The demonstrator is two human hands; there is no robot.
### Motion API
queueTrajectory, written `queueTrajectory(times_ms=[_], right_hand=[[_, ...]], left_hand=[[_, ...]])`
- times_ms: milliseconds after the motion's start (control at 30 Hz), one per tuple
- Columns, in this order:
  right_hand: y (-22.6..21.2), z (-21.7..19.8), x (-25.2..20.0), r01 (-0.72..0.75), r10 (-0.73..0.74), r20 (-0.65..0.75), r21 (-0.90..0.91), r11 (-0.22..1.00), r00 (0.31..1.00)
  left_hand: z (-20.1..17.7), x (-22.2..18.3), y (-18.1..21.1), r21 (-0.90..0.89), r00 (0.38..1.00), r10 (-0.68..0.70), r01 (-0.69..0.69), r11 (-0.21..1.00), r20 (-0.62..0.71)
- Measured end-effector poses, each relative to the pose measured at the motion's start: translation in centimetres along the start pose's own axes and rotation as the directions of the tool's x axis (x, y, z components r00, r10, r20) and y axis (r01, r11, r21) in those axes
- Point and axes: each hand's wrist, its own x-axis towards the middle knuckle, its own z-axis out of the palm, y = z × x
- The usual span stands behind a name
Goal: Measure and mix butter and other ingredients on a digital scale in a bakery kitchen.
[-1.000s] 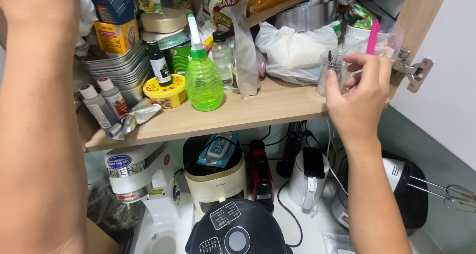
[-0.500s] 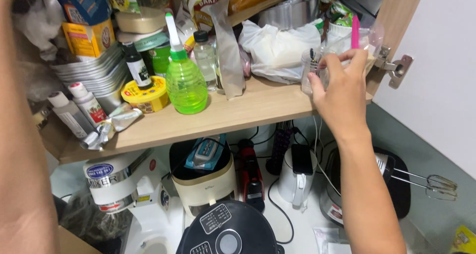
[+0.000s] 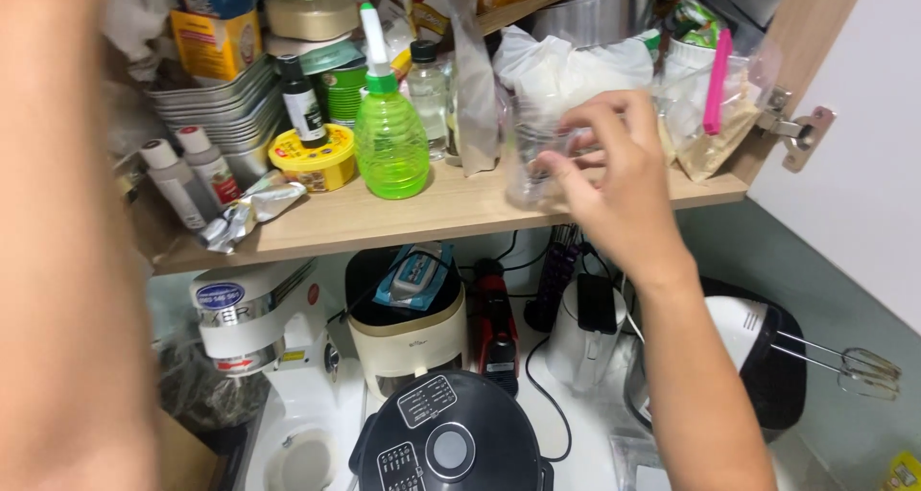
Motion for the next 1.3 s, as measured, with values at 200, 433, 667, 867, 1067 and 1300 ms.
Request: queueTrajectory(times_ms=[200, 433, 667, 867, 1067, 1300], right_hand=[[-4.8, 5.3, 0.7, 0.067, -0.077, 0.055, 0.163, 0.984, 0.995], [-7.9, 8.0, 1.6, 0.069, -0.179, 0.175, 0.5, 0.863, 0.968], [9.0, 1.7, 8.3, 0.079, -0.201, -0.36, -0.326, 0.942, 0.911], [16.9, 0.4, 12.1, -0.152, 0.034, -0.259, -0.448, 0.881, 0.965], [18.4, 3.1, 13.4, -0.215, 0.165, -0.167, -0.347, 0.913, 0.972], [17.2, 2.9, 12.0, -0.264, 0.203, -0.261, -0.227, 0.937, 0.944]], left_hand=[[-8.2, 4.6, 22.8, -0.175, 0.915, -0.213, 0.285, 0.942, 0.343], [-9.5, -2.3, 28.7, -0.197, 0.842, -0.306, 0.425, 0.883, 0.444], [-8.6, -2.6, 28.7, 0.026, 0.685, -0.523, 0.594, 0.804, 0.507], [-9.7, 0.1, 31.9, 0.087, 0.904, -0.353, 0.342, 0.936, 0.241], [1.7, 8.7, 33.5, -0.352, 0.961, -0.049, 0.147, 0.924, 0.272], [28.7, 16.1, 24.4, -0.247, 0.895, -0.289, 0.382, 0.891, 0.341]])
